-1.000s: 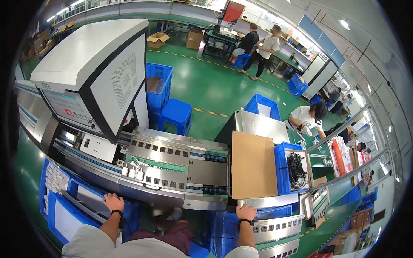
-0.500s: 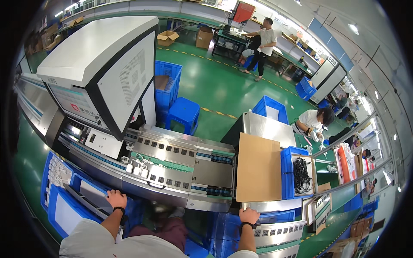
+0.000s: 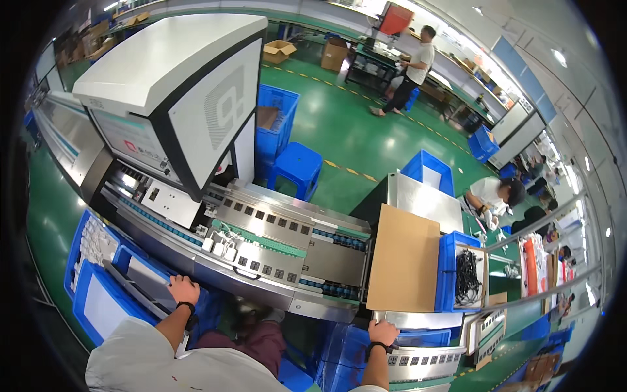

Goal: Handling and moving electronic component trays along a production line in a manufacturing facility.

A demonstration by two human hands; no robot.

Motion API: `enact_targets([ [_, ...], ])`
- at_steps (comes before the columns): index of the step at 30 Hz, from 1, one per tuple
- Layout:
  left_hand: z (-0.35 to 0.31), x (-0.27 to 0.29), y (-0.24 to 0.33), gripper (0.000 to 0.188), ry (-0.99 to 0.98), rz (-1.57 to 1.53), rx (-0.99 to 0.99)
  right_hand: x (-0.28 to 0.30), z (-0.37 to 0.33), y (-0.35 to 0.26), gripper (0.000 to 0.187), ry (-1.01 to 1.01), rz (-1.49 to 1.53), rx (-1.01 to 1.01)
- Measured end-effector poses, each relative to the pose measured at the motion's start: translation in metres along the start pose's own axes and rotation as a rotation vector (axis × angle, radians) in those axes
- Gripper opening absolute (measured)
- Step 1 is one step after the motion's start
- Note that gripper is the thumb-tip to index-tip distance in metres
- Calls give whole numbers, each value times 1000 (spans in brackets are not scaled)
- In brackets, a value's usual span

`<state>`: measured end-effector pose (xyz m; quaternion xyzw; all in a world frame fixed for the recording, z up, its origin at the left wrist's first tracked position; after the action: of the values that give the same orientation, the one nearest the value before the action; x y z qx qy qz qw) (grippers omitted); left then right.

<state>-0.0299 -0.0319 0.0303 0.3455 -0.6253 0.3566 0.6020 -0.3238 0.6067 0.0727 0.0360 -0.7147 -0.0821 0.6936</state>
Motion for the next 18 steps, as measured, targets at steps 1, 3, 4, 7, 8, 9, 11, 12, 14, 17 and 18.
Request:
enact_targets([
  [1, -1, 2, -1, 28, -2, 2, 15, -1, 1, 1, 41, -18, 4, -17],
  [3, -2, 7, 1, 28, -5, 13, 17, -1, 0, 0, 41, -12, 4, -8],
  [4, -3, 8, 1, 28, -6, 19, 17, -1, 0, 0, 41, -7, 6, -9],
  [7, -1, 2, -4, 28, 6, 27, 19, -3, 0, -1, 41, -1, 2, -5],
  [8, -1, 1, -4, 28, 13, 32, 16, -3, 0, -2, 41, 2, -1, -3],
  [9, -2, -1, -4, 28, 11, 34, 15, -3, 0, -3, 41, 4, -5, -1],
  [11, -4, -2, -4, 25, 35, 21, 18, -3, 0, -2, 41, 8, -5, 3],
  [12, -5, 0, -3, 23, 46, 15, 20, -2, 1, -1, 41, 16, -5, 8],
  [14, -3, 2, -1, 25, 27, 19, 19, -4, 0, 2, 41, 22, -5, 15],
  [17, -3, 3, -1, 29, -5, 26, 27, -7, 2, 2, 42, 45, -9, 19],
  [18, -3, 2, -2, 30, -10, 24, 24, -8, 3, 1, 42, 47, -6, 24],
])
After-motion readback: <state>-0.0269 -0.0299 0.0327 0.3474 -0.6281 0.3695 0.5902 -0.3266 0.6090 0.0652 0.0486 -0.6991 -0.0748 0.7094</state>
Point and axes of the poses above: each hand's wrist, its own z-axis towards the middle knuckle, its own x-axis out of the back of the hand, y = z × x, the point moved 5 cm from there along z, towards the middle knuckle, and after that the axes turned 4 degrees about z, right-handed, at the moved point
